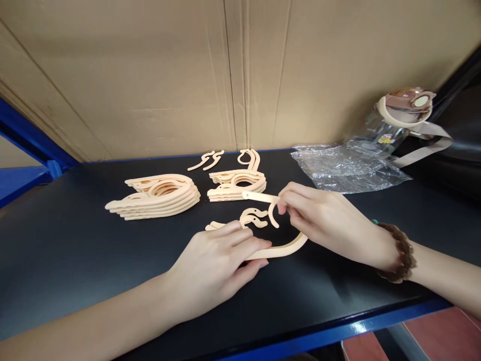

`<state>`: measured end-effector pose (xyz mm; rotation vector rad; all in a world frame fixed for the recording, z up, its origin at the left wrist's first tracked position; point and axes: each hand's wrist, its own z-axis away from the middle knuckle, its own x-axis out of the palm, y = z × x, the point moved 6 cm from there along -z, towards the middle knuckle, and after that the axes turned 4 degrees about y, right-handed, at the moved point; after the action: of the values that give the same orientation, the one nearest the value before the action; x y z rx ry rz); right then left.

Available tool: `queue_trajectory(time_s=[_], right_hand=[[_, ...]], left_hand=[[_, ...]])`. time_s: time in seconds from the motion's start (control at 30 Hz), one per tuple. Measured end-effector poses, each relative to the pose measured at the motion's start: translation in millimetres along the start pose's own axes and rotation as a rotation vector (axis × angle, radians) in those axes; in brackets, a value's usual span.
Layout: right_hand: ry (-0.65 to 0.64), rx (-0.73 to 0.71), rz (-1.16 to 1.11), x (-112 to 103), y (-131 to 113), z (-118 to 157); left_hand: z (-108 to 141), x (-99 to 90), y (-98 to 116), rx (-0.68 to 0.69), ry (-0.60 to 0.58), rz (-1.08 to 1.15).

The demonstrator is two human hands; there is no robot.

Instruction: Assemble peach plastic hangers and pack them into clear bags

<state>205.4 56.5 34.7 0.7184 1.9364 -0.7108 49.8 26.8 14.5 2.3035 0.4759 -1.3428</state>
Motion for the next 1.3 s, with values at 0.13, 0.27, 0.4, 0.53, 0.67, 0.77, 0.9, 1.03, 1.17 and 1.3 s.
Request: queue_trajectory(time_s=[0.13,0.27,0.4,0.53,0.67,0.77,0.9,1.03,1.17,1.3], right_hand=[[-0.042,-0.057,-0.024,3,-1,1],[-0.043,-0.097,-0.076,4,-2,2],[-0.059,-0.085,-0.104,3,-1,1],[-0.102,-0.054,-0.138,4,0,0],[-0.107,-0.073,-0.110,6,-4,2],[-0.099,-0.090,-0.032,6,-3,4],[-0.095,-0.085,0.091,-2,9,3],[-0.113,-0.047,0.174,-8,29,0],[-0.170,-0.002,0.190,-3,42,-1],[-0.235,0.036,0.172,5,46,-1]], left_hand=[[-1,-5.2,-5,-0.040,0.077,-0.060],[0,-11.4,-8,-0.077,0.142,-0.153],[2,-13.4,-14,-0.175,0.153,-0.199],[3,-11.5,-19,-0.242,0.137,-0.182],[4,-11.9,-22,-0.253,0.163,-0.162],[3,-13.2,-21,-0.254,0.172,-0.167],[1,-15.8,-24,-0.281,0.183,-0.202],[-2,-14.3,-26,-0.216,0.158,-0.280],[-4,-7.6,-26,-0.114,0.097,-0.299],[-2,-2.5,-27,-0.074,0.069,-0.260]])
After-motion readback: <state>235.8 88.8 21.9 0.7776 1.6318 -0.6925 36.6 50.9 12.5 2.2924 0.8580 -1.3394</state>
